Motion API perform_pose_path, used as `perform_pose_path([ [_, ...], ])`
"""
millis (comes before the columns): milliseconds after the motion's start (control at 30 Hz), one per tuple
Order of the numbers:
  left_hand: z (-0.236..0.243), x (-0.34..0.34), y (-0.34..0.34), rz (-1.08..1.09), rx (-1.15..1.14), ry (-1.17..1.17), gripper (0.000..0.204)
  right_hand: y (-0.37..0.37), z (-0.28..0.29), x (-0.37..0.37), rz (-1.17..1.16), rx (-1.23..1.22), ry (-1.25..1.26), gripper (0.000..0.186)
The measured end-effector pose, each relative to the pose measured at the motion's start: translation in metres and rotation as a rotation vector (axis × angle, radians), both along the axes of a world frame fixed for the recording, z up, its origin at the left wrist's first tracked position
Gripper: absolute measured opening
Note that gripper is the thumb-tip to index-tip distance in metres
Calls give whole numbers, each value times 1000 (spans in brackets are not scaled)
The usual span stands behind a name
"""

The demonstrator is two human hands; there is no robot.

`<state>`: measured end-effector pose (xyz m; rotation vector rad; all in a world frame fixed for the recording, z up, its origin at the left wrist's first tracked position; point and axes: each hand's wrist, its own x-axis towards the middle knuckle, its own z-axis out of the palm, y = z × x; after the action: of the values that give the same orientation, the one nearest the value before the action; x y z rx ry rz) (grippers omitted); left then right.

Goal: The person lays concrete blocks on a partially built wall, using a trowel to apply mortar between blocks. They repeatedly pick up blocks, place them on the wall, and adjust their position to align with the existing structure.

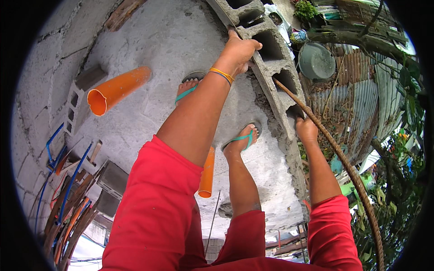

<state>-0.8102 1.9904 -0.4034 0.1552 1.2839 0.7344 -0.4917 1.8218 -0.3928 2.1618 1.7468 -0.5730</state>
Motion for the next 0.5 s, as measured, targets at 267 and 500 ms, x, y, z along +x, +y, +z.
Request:
perform_pose_path([
  [267,8,1,-2,-12,10,22,103,2,4,-2,42,37,48,54],
  [500,23,0,3,-50,-12,153,91,16,11,-5,-206,-165,87,64],
])
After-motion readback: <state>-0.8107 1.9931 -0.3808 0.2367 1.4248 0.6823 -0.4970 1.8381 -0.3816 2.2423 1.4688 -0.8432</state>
